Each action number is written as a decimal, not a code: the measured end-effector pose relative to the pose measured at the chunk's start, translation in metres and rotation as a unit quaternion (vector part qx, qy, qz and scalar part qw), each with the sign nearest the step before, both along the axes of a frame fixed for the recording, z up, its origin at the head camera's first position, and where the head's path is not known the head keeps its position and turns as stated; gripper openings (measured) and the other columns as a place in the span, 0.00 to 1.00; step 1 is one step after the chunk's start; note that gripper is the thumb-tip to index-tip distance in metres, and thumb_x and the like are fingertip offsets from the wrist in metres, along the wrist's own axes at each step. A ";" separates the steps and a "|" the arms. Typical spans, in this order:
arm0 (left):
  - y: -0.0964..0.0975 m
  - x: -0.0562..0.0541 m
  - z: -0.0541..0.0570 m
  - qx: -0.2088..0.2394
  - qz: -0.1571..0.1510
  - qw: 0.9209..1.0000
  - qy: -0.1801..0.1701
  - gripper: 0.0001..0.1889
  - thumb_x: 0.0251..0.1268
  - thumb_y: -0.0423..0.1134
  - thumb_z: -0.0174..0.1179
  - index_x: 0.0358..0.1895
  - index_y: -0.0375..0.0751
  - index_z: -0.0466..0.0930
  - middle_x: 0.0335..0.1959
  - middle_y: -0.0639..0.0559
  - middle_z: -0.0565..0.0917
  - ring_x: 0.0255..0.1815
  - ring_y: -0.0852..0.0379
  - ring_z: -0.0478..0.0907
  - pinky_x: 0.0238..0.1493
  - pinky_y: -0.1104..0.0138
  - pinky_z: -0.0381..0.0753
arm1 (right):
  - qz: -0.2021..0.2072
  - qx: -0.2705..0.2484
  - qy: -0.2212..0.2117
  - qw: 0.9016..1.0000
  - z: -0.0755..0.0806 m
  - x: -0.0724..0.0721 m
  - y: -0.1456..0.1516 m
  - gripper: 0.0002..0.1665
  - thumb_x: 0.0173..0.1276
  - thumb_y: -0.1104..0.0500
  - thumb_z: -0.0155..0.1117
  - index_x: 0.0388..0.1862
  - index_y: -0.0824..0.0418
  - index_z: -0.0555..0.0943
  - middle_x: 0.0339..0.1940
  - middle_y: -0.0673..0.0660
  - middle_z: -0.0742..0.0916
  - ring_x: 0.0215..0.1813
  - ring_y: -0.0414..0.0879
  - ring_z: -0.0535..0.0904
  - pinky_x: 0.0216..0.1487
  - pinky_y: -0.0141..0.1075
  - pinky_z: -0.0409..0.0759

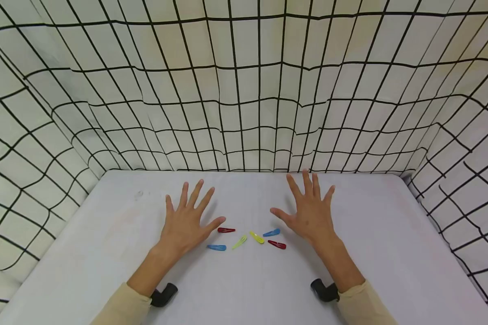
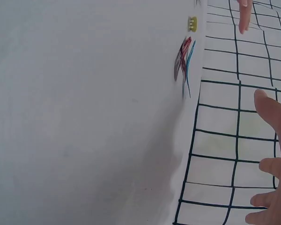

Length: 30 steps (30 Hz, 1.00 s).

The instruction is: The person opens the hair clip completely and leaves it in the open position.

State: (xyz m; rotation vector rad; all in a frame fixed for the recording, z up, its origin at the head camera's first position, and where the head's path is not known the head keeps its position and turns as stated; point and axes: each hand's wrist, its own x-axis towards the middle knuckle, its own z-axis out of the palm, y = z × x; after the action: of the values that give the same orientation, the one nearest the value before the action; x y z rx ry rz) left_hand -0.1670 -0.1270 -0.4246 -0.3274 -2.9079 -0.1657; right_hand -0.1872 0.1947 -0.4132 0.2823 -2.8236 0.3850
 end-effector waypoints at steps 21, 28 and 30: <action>0.003 -0.002 0.005 0.109 -0.043 0.993 -0.022 0.23 0.74 0.49 0.64 0.67 0.46 0.80 0.72 0.45 0.78 0.73 0.44 0.75 0.64 0.46 0.80 | 0.069 -0.122 -0.038 0.989 0.007 -0.002 -0.019 0.32 0.73 0.47 0.70 0.71 0.57 0.77 0.72 0.63 0.78 0.74 0.64 0.73 0.73 0.63 0.71; 0.004 0.000 -0.001 0.110 -0.037 0.992 -0.051 0.22 0.74 0.48 0.65 0.65 0.46 0.81 0.68 0.45 0.81 0.71 0.45 0.77 0.62 0.47 0.82 | 0.080 -0.140 -0.086 0.983 0.004 0.005 -0.028 0.28 0.74 0.48 0.68 0.69 0.56 0.79 0.69 0.58 0.80 0.72 0.61 0.74 0.70 0.60 0.75; 0.006 0.000 -0.002 0.114 -0.040 0.991 -0.058 0.21 0.74 0.48 0.64 0.64 0.45 0.82 0.67 0.45 0.82 0.71 0.45 0.77 0.62 0.48 0.82 | 0.083 -0.143 -0.091 0.982 0.003 0.006 -0.029 0.27 0.74 0.49 0.69 0.67 0.56 0.80 0.68 0.58 0.81 0.71 0.61 0.75 0.69 0.60 0.76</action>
State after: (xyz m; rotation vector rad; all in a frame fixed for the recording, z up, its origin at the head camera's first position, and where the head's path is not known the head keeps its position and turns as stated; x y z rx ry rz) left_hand -0.1669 -0.1208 -0.4265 -0.4075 -2.9503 -0.5435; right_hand -0.1811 0.1652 -0.4107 0.4415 -2.8761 0.8858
